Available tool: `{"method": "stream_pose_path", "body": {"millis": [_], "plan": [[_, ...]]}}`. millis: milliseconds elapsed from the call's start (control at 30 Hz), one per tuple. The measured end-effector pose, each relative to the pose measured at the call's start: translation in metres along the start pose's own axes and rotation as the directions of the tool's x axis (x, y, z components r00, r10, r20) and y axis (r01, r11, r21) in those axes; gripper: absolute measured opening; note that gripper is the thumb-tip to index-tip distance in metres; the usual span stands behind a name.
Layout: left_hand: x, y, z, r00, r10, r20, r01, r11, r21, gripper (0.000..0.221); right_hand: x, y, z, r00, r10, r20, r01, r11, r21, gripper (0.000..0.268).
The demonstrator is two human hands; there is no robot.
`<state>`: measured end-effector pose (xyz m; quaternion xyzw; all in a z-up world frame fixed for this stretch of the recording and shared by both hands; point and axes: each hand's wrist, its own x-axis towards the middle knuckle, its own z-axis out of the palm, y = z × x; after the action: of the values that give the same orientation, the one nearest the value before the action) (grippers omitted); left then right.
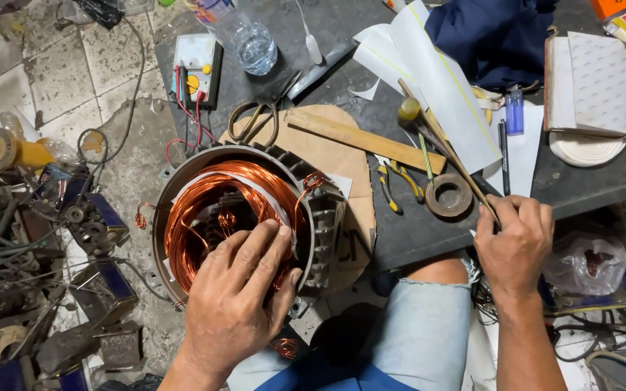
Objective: Adjusting and securing copper wire windings inside an electric motor stator using hands and tools.
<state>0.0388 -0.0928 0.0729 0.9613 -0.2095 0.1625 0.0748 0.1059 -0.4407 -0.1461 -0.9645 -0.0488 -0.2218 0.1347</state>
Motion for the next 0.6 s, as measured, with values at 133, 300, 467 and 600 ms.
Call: {"method": "stream_pose_path", "body": {"millis": [133, 300, 467, 600], "plan": [[0.0001, -0.0007, 0.0007, 1.0, -0.006, 0.0, 0.006, 1.0, -0.005, 0.04, 0.0002, 0.0006, 0.001, 1.0, -0.005, -0.014, 0.005, 1.0, 0.007, 0.018], [-0.0001, -0.0008, 0.0012, 0.998, -0.009, -0.065, 0.005, 0.998, -0.064, 0.035, -0.0013, 0.0019, 0.0035, 1.0, -0.005, -0.029, 0.005, 1.0, -0.01, 0.018], [-0.0012, -0.0015, 0.0019, 0.997, -0.016, -0.074, 0.012, 0.998, -0.059, 0.032, -0.0006, 0.0005, 0.0031, 0.999, -0.02, -0.045, 0.02, 1.0, -0.008, 0.019], [-0.0007, -0.002, 0.0003, 0.997, -0.018, -0.07, 0.014, 0.998, -0.061, 0.033, -0.0014, 0.0015, 0.0053, 0.998, -0.03, -0.052, 0.029, 0.999, -0.02, 0.018]]}}
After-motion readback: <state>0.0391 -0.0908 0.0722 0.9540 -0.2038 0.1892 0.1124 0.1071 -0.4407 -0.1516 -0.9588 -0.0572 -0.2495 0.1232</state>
